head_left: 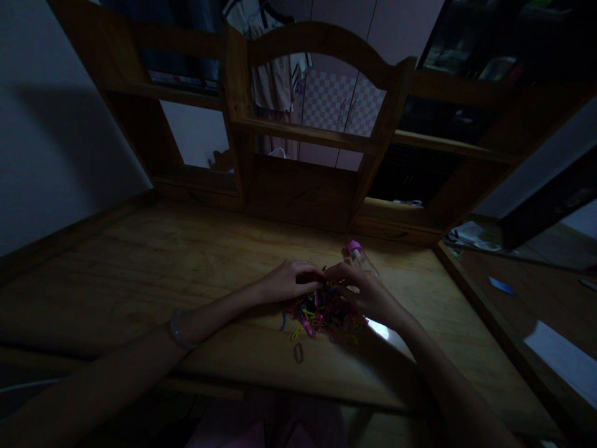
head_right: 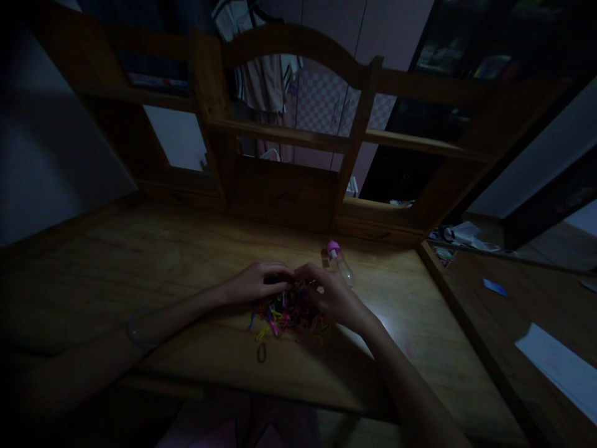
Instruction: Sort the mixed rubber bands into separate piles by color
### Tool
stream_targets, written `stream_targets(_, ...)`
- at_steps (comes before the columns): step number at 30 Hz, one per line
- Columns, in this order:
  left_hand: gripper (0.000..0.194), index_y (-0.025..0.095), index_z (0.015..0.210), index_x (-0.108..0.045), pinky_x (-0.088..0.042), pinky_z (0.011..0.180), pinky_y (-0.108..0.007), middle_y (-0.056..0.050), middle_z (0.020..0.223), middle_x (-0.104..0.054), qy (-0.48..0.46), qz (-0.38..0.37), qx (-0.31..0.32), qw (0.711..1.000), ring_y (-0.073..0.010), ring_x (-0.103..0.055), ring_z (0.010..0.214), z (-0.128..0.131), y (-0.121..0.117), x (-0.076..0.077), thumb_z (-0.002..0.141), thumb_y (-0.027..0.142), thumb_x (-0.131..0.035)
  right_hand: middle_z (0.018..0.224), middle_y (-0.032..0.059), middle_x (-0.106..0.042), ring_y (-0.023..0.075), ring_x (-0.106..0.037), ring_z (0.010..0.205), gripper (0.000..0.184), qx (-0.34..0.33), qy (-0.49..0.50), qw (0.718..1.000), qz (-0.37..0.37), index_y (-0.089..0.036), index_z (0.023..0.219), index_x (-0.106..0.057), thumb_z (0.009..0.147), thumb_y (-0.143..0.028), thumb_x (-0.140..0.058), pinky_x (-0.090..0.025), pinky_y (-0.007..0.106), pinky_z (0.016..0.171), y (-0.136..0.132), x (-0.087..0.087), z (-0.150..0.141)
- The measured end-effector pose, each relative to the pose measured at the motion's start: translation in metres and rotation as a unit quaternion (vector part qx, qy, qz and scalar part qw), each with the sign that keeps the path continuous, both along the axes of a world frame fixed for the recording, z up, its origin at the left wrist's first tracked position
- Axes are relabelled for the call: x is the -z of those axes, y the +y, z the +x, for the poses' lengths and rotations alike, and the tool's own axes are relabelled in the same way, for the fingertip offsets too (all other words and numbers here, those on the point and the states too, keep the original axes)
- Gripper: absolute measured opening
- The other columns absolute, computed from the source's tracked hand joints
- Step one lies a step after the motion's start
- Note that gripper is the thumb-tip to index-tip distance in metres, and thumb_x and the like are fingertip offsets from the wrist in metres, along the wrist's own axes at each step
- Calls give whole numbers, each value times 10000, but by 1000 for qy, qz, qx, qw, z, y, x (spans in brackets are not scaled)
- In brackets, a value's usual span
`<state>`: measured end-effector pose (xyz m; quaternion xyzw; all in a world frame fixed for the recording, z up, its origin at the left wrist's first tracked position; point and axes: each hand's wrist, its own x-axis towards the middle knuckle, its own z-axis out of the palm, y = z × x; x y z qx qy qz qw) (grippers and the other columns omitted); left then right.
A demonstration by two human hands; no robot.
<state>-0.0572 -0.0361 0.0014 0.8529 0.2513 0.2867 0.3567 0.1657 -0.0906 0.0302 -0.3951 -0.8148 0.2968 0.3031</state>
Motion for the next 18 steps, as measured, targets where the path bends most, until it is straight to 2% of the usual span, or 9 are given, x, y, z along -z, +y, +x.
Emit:
stream_targets(4,233,187,1057,-681,-490,812,-267,-34,984,-706,-17,-26,0,1000,-152,-645,878,0,3,6,834,224,-623,1145,47,-609,175,-592,1023,450,-11,28,1000,2,-245,1140,-591,796,21,-477,-516,332,852,1,0,0)
stream_targets(8,183,184,998,-691,-500,774,-255,-30,948,-701,-27,-54,-11,998,-150,-643,873,-1,6,8,845,212,-594,1121,47,-612,169,-591,1023,415,-15,40,999,7,-237,1114,-603,806,13,-482,-516,326,857,1,0,-2)
stream_targets(15,208,175,937,-708,-499,695,-230,-25,877,-706,-24,-57,-50,997,-150,-650,816,-1,4,3,844,342,-626,1071,44,-632,175,-614,982,335,-16,72,997,-3,-240,1112,-610,833,-62,-558,-522,348,875,2,1,-3)
stream_targets(18,200,186,951,-718,-498,693,-221,-16,874,-717,-27,-53,-60,996,-149,-658,815,-2,3,3,833,328,-642,1061,41,-640,175,-620,969,304,-14,81,997,-9,-233,1091,-612,831,-79,-581,-521,359,880,3,1,-2)
